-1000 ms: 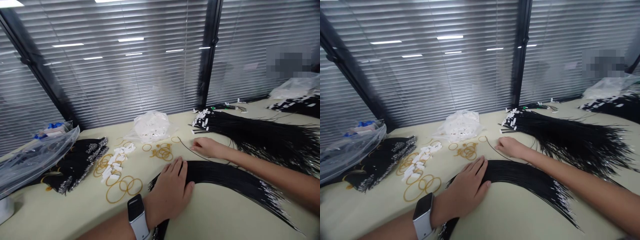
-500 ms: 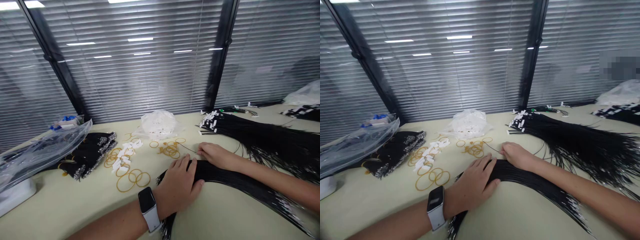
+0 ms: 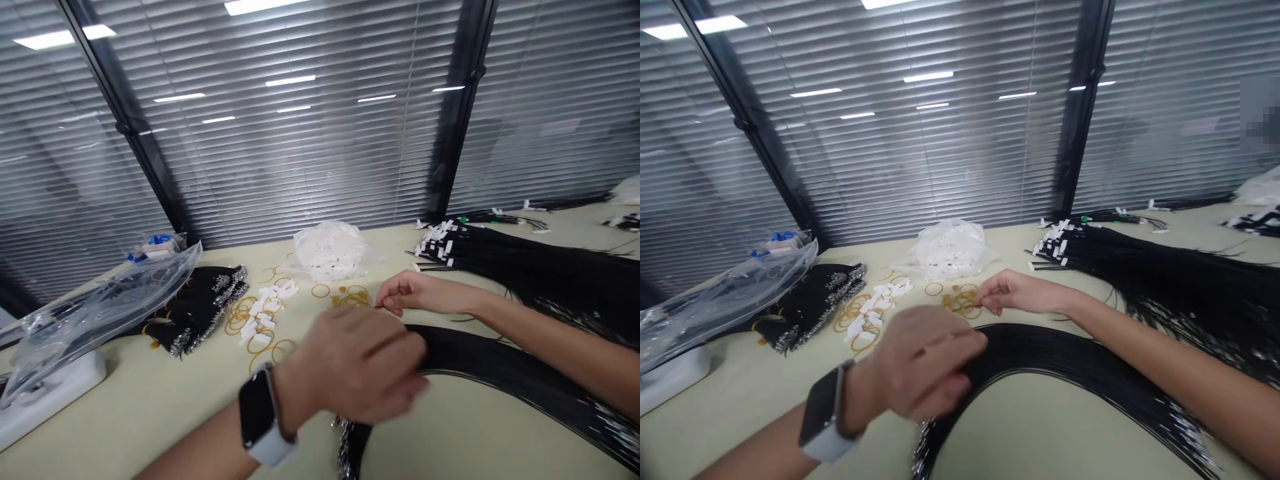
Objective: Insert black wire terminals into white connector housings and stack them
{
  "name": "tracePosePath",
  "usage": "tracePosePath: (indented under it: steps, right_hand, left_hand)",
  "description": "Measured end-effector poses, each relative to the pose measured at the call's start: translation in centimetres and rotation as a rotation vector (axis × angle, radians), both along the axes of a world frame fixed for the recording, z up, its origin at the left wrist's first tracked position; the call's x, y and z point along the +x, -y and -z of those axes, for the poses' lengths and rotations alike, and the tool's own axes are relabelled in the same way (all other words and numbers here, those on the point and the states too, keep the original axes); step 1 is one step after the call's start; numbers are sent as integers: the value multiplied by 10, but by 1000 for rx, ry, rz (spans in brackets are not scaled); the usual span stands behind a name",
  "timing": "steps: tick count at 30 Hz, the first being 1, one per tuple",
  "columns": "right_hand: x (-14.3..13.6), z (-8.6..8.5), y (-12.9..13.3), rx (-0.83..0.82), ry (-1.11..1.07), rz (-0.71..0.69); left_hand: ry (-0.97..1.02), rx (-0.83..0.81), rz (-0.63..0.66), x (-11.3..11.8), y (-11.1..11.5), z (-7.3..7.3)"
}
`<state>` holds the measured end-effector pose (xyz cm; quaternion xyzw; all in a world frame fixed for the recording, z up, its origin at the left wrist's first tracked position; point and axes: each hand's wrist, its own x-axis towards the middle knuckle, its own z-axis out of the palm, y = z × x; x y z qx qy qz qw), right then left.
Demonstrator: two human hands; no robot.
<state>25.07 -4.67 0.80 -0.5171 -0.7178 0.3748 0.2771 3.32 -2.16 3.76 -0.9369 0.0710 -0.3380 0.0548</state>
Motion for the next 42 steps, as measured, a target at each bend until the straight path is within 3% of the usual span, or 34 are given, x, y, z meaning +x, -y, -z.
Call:
tracePosePath:
  steps: [3,7,9,12,18,25,32,38,42]
  right_hand:
    - [-7,8,0,-74,17,-103]
    - [-21,12,7,-73,91,-160]
    - [-28,10,12,-26,147,-152]
    - [-38,8,22,84,243,-121]
    - [-49,14,32,329,429,-54]
    - [-57,19,38,552,542,-14]
    - [-78,26,51,753,514,-91]
    - [-79,39,53,723,466,-76]
    - [-76,40,52,661,415,-104]
  left_hand:
    - [-18,-101,-305,-19,-36,-6]
    - [-144,-218,-653,-37,-96,11]
    - [-209,-252,-769,-40,-117,23]
    - [-291,-266,-855,-40,-130,37]
    - [-370,-241,-871,-32,-126,45]
    - [-388,-246,-851,-26,-120,38]
    - [-375,-316,-735,-35,-81,29]
    - [-324,-490,-569,-41,-39,42]
    - [-222,-662,-499,-44,-30,51]
